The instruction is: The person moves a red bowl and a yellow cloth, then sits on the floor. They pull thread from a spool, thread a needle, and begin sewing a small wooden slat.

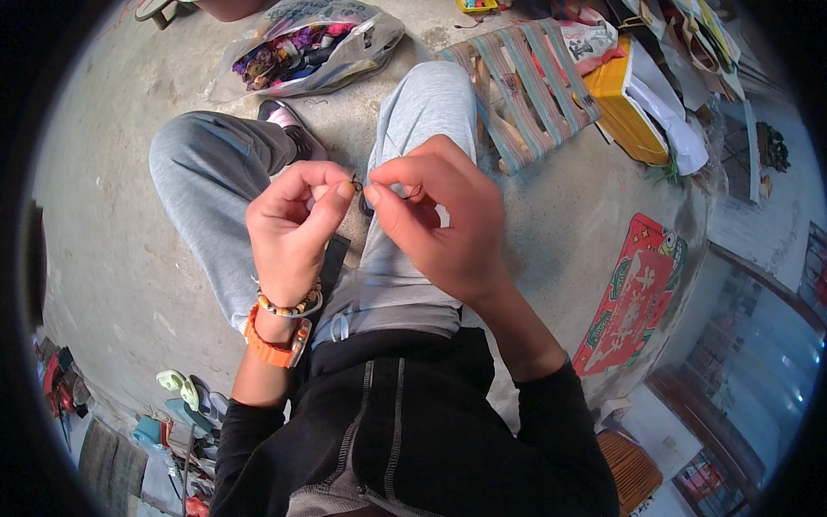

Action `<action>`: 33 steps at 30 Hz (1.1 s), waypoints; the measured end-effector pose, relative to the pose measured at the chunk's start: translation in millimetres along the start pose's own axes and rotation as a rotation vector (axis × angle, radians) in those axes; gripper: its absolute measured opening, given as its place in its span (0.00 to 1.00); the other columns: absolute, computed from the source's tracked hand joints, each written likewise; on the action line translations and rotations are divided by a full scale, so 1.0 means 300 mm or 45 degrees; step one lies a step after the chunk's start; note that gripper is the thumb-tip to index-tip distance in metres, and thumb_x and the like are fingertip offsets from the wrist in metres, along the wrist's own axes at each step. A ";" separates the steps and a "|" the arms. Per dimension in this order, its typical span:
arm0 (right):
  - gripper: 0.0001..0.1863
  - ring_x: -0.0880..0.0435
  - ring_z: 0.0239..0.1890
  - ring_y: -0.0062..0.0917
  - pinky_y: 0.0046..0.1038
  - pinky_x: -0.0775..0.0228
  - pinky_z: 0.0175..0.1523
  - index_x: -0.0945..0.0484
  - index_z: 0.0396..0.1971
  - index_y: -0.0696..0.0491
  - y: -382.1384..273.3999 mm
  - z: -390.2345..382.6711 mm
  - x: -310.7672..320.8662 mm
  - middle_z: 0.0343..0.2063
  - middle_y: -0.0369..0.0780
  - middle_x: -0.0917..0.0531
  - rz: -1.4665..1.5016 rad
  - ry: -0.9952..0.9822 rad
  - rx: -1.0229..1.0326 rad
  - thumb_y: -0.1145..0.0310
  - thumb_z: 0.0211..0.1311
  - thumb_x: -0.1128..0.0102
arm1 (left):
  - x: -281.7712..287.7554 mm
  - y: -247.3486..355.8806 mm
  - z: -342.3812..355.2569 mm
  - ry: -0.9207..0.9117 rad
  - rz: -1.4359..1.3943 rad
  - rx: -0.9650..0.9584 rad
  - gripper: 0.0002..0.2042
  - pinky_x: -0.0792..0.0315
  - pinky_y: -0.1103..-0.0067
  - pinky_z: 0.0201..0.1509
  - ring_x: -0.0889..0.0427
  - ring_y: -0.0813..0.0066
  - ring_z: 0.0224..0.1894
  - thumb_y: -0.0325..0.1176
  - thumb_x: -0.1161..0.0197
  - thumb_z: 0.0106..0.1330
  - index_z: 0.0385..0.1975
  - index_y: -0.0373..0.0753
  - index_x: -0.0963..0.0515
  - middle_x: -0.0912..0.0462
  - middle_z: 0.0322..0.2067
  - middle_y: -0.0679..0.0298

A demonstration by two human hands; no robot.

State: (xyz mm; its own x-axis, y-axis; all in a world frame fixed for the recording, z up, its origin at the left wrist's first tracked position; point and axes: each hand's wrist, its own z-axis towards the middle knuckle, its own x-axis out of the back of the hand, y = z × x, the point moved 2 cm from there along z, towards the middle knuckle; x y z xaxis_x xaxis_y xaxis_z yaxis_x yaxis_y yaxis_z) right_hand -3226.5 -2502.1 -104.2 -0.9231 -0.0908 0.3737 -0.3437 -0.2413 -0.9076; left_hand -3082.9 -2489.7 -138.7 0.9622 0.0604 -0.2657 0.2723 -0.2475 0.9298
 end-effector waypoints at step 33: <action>0.08 0.43 0.15 0.10 0.14 0.50 0.18 0.26 0.25 0.58 0.017 0.013 -0.031 0.20 0.32 0.31 -0.330 -0.022 0.237 0.85 0.42 0.44 | -0.028 0.031 -0.007 0.146 0.693 -0.688 0.05 0.41 0.85 0.16 0.37 0.82 0.12 0.20 0.39 0.45 0.22 0.36 0.26 0.33 0.13 0.67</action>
State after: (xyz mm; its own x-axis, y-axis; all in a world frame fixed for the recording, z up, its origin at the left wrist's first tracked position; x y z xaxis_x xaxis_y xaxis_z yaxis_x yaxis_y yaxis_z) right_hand -3219.1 -2506.1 -111.4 -0.8053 -0.0190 0.5925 -0.5282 -0.4310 -0.7316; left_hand -3088.4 -2490.5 -127.5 0.9487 0.1723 0.2650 -0.3007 0.2336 0.9247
